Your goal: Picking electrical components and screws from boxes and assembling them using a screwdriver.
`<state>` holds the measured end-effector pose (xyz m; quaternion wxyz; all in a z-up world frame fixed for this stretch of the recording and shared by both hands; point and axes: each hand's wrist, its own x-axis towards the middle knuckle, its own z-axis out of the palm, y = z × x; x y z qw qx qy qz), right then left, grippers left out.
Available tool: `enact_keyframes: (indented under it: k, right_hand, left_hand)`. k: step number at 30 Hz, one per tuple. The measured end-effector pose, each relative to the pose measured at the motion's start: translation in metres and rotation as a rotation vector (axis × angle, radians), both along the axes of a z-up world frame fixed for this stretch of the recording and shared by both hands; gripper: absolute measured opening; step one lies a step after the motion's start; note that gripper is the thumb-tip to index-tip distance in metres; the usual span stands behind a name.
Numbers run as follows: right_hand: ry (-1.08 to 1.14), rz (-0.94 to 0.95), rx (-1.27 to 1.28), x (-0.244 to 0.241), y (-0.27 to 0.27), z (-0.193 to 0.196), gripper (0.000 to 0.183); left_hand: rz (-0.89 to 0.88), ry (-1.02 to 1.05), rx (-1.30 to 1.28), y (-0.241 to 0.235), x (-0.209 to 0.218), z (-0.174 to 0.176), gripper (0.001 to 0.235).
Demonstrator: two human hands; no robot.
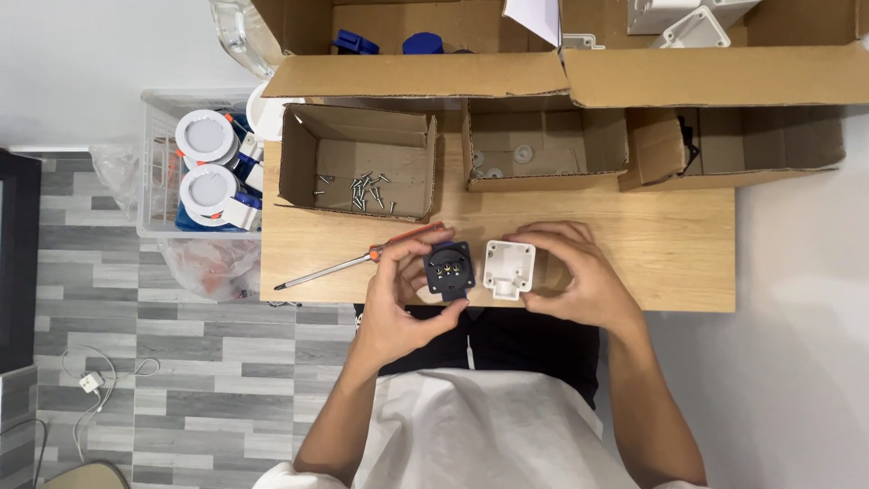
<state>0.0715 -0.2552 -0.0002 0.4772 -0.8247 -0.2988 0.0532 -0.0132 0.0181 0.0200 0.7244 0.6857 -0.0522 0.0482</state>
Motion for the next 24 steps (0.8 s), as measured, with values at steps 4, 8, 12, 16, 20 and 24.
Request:
enact_keyframes:
  k: [4,8,12,16,20,24]
  right_hand:
    - [0.012,0.013,0.017,0.001,0.000,0.000,0.076]
    - [-0.010,0.022,0.016,0.001,-0.001,-0.001,0.077]
    - [-0.006,0.031,0.027,0.001,-0.002,0.001,0.076]
    - [-0.015,0.034,0.034,0.001,-0.005,-0.006,0.077]
    - [-0.045,0.039,0.030,0.002,-0.005,-0.005,0.076]
    - [-0.053,0.046,0.039,0.002,-0.006,-0.007,0.077]
  left_hand:
    - [-0.023,-0.001,-0.067,-0.003,0.002,-0.009,0.075]
    - [-0.060,-0.008,-0.130,-0.007,0.003,-0.009,0.082]
    - [-0.058,-0.031,-0.196,-0.006,0.004,-0.013,0.091]
    - [-0.084,-0.021,-0.377,-0.001,0.009,-0.029,0.087]
    - [-0.088,-0.047,-0.452,-0.004,0.011,-0.038,0.094]
    - [-0.080,-0.026,-0.418,-0.012,0.012,-0.010,0.106]
